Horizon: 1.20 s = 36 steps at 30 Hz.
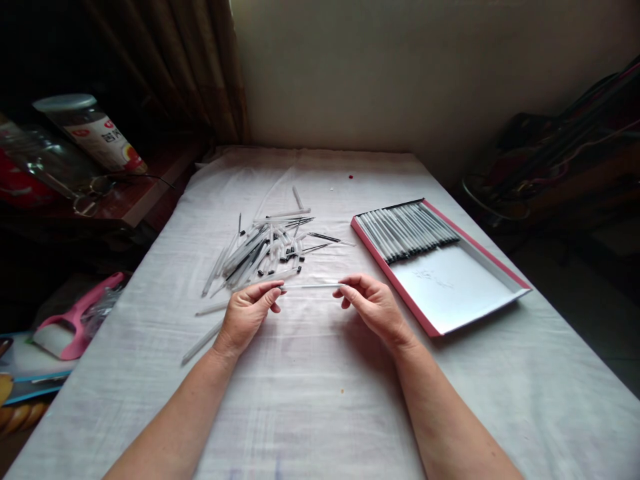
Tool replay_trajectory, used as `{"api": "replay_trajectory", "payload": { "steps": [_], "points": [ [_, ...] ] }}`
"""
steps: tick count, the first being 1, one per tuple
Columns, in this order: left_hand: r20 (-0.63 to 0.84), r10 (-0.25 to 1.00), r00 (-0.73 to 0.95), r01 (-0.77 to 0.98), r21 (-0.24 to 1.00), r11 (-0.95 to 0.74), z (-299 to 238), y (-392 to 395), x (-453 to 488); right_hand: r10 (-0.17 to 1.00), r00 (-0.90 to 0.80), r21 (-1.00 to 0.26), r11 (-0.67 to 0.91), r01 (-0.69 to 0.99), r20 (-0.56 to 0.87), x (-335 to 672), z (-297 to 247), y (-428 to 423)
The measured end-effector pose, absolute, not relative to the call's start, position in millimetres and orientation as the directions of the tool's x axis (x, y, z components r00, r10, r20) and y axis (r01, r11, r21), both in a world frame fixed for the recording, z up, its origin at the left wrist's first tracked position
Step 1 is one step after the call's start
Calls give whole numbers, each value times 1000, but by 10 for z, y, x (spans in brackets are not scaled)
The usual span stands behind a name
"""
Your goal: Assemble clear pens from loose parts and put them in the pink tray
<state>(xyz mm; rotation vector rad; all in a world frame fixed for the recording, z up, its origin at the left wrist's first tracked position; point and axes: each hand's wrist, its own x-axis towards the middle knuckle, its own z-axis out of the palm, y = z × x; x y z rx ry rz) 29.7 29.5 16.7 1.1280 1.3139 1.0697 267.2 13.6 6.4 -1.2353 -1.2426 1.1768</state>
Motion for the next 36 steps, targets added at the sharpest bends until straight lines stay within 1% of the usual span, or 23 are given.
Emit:
{"api": "replay_trajectory", "payload": {
  "steps": [7,12,16,20,25,29,33,36],
  "points": [
    [-170,985,-16,44,984,171,159,290,292,1000,17,-1000,-2,6,-2,2657,66,133],
    [-181,983,-16,40,983,182,140,298,297,1000,5,-999,-6,44,-5,2653,88,130],
    [-173,985,-14,36,984,173,152,301,305,1000,8,-999,4,35,4,2649,105,125],
    [-170,985,-10,39,985,171,167,294,298,1000,-2,-997,2,79,2,2650,104,126],
    [-170,985,-11,37,985,170,179,288,294,1000,-5,-999,-8,49,-8,2649,88,130],
    [-172,985,-3,28,985,172,182,290,298,999,-29,-994,-12,110,-15,2651,96,124],
    [-168,986,-1,40,985,168,181,289,297,999,-42,-995,-25,97,-29,2646,118,118],
    [-168,986,-1,45,985,168,185,288,296,997,-61,-990,-35,136,-44,2645,118,117]
  ]
}}
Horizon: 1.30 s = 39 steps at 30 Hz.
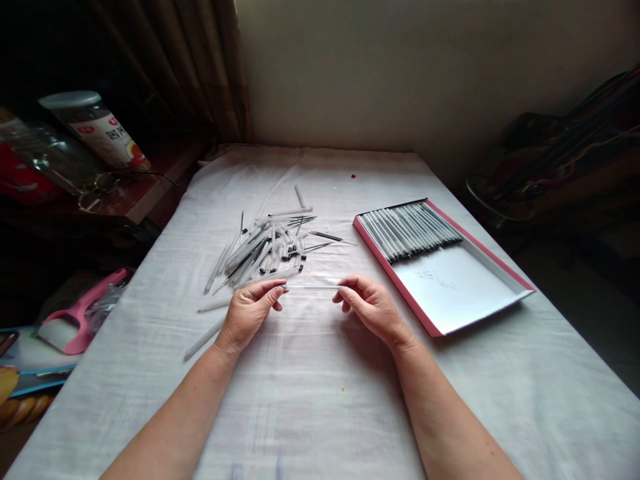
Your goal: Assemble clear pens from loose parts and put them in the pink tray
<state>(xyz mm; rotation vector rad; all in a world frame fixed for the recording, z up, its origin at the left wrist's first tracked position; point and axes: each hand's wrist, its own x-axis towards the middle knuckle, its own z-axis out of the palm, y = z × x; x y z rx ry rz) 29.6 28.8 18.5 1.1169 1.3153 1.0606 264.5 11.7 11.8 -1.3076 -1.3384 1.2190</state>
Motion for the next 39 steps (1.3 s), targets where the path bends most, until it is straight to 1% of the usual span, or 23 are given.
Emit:
{"api": "replay_trajectory", "payload": {
  "steps": [2,7,13,15,18,20,24,26,33,39],
  "points": [
    [-173,985,0,42,984,172,185,289,295,997,-65,-986,-36,164,-47,2646,109,117],
    [-179,984,5,8,984,179,174,295,297,992,-81,-986,-79,146,-92,2647,99,118],
    [-181,984,6,39,983,180,185,288,299,994,-107,-968,-6,251,-34,2649,84,126],
    [-179,984,5,45,983,178,186,288,295,993,-103,-975,-27,220,-51,2648,74,124],
    [-175,985,9,48,984,174,179,291,291,991,-100,-989,-76,129,-90,2646,70,118],
    [-171,985,15,49,984,170,174,292,292,990,-106,-989,-78,127,-91,2648,83,115],
    [-162,987,20,40,986,161,176,284,295,990,-124,-971,-29,237,-60,2657,124,121],
    [-159,987,22,42,987,158,181,281,293,991,-128,-964,-12,266,-47,2658,135,125],
    [-151,987,48,53,988,148,182,282,300,986,-157,-967,-17,256,-59,2643,49,108],
    [-146,982,121,126,983,131,152,256,352,988,-144,-936,107,335,62,2627,-21,99]
  ]
}}
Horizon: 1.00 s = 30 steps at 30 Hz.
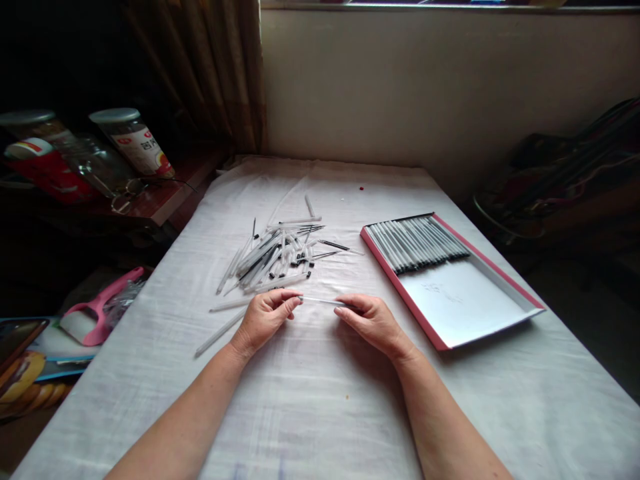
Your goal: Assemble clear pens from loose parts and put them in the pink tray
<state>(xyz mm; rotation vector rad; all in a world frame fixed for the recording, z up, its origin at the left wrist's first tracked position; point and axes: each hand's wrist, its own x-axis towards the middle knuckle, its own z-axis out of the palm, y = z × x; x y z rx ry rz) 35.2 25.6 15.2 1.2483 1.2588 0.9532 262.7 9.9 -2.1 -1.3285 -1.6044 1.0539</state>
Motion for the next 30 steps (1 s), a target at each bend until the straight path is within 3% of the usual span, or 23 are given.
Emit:
{"api": "replay_trajectory", "payload": {
  "steps": [3,6,9,12,14,19,22,25,28,30],
  "points": [
    [-97,989,109,178,981,77,172,313,293,986,-130,-929,144,340,105,2626,14,114],
    [92,996,-1,391,917,-85,232,465,171,989,-80,-938,141,315,122,2628,29,133],
    [252,966,55,788,583,-197,306,665,79,994,-40,-952,113,283,106,2631,1,152],
    [172,977,130,948,266,-173,370,836,88,991,-15,-958,129,256,129,2637,-33,167],
    [92,984,154,977,134,-165,411,917,143,989,7,-962,142,234,147,2642,-43,174],
    [-47,984,173,985,10,-173,535,1031,295,988,50,-963,131,236,147,2651,-41,180],
    [-73,982,173,985,15,-172,601,1054,317,991,86,-966,77,246,101,2646,-39,171],
    [-1,989,149,978,146,-147,616,1028,273,989,99,-959,76,272,106,2637,-14,158],
    [79,988,132,858,489,-154,555,927,223,978,100,-948,147,283,182,2640,23,162],
    [78,987,141,621,769,-149,487,813,226,975,136,-963,142,229,176,2655,32,180]
  ]
}}
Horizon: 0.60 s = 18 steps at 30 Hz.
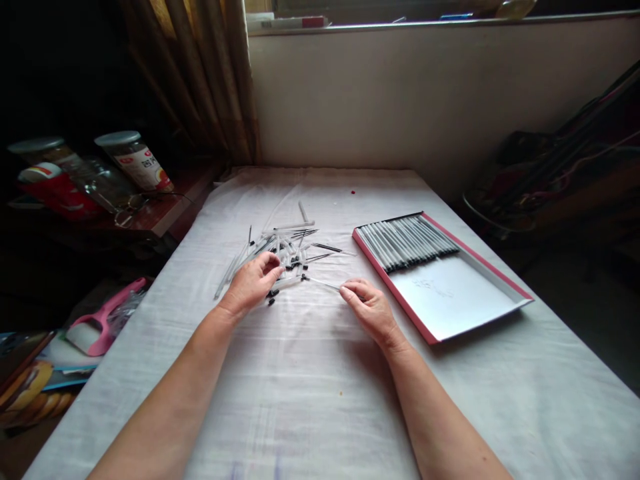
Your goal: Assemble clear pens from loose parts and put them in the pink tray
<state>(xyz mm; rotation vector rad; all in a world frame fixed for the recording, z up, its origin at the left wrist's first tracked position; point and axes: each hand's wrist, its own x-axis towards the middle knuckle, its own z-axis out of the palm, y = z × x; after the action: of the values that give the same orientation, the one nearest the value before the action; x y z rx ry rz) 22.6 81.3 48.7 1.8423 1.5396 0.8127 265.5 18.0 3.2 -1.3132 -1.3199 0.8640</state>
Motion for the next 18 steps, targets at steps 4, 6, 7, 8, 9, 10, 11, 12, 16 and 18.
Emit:
{"api": "replay_trajectory", "payload": {
  "steps": [4,6,7,8,9,10,11,12,16,18],
  "points": [
    [-113,983,146,170,982,87,366,533,321,961,272,-992,-17,-129,-51,2693,11,225],
    [-166,977,134,61,985,159,323,411,375,950,270,-951,-69,-303,-155,2692,10,231],
    [-187,974,127,11,982,187,304,363,397,950,250,-930,-86,-356,-184,2683,16,228],
    [-211,970,121,-40,975,217,287,325,416,952,225,-914,-103,-393,-205,2670,26,222],
    [-237,964,121,-89,964,249,271,295,430,954,204,-899,-119,-422,-222,2654,39,214],
    [-261,958,122,-136,951,276,257,274,443,953,185,-884,-134,-449,-239,2637,52,206],
    [-276,954,122,-177,939,294,246,260,453,950,177,-868,-146,-475,-256,2620,65,199],
    [-280,953,118,-209,931,300,236,251,462,945,177,-852,-154,-500,-274,2607,76,194],
    [-231,972,50,-263,936,236,208,251,483,936,208,-830,-133,-541,-286,2587,103,199],
    [-224,974,32,-276,935,224,197,256,483,944,200,-832,-116,-542,-263,2585,113,207]
  ]
}}
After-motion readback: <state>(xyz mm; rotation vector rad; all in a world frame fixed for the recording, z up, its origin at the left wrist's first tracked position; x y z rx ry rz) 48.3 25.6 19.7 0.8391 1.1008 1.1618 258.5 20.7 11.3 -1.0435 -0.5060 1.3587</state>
